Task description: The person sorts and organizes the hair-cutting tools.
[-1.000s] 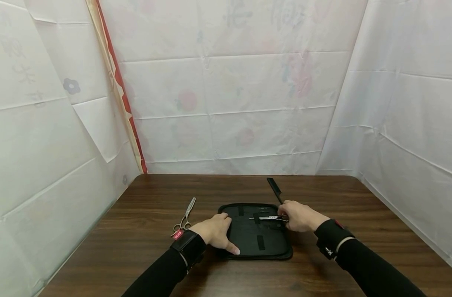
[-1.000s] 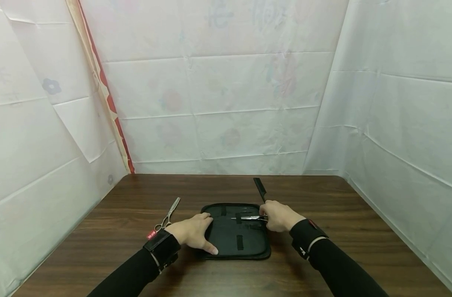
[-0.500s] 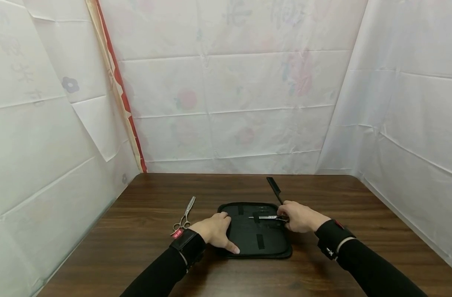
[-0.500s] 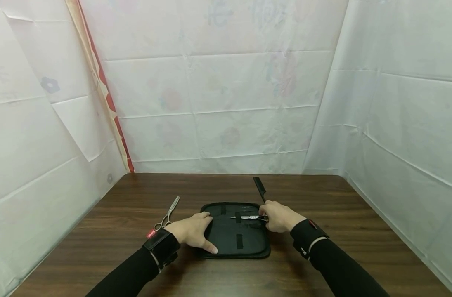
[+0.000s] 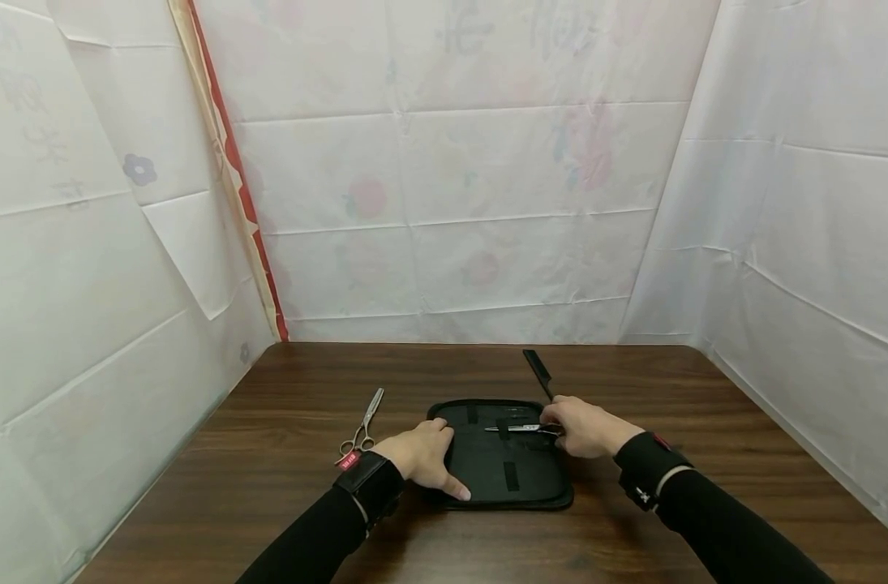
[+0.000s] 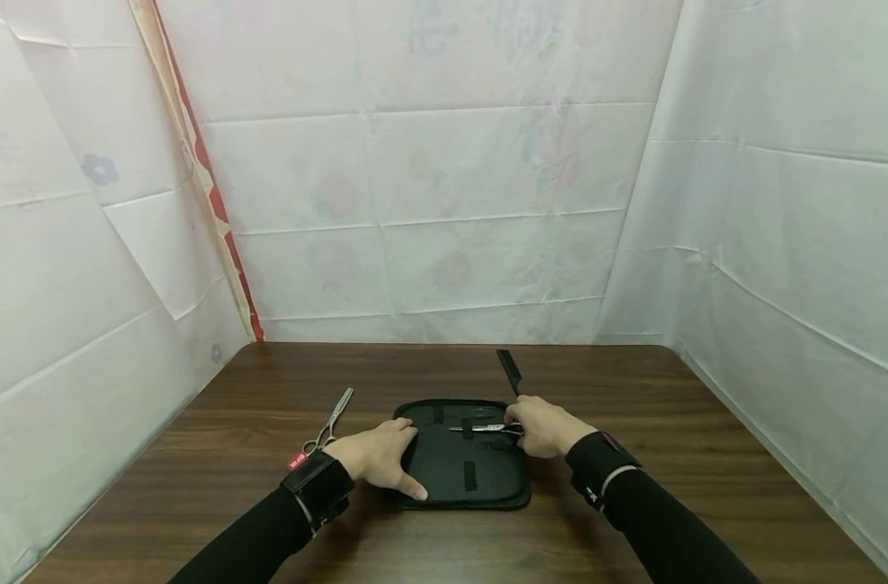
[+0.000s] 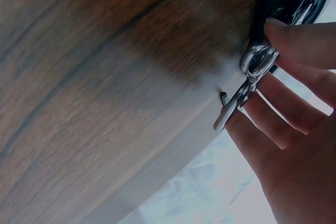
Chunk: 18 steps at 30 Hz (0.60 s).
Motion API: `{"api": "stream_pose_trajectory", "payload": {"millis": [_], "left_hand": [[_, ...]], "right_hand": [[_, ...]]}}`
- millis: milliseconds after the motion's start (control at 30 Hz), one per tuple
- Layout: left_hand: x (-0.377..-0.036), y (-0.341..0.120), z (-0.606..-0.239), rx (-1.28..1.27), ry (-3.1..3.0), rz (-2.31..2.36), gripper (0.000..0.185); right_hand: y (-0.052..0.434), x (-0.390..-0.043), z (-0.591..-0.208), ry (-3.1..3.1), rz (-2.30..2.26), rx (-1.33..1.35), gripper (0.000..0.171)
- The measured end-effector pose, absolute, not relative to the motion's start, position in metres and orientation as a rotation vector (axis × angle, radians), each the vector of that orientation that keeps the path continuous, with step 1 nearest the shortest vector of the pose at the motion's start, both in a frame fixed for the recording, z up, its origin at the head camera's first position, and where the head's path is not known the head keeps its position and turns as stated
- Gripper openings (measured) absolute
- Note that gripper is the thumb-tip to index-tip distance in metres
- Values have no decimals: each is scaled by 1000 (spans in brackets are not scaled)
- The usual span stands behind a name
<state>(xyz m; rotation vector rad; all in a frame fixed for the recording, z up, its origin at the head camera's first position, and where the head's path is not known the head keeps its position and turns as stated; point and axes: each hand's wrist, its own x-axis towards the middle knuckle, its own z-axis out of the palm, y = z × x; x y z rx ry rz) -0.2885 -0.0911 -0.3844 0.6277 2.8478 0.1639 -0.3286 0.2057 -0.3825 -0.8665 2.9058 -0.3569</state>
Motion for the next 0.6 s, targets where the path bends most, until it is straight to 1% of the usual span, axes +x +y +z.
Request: {"api": "stream_pose_trajectory", "payload": {"millis": [600], "left_hand": [[-289,-91,-386,622,2856,160,104]], "right_hand": [[215,-330,-386,2897,-413,-957,33]]}}
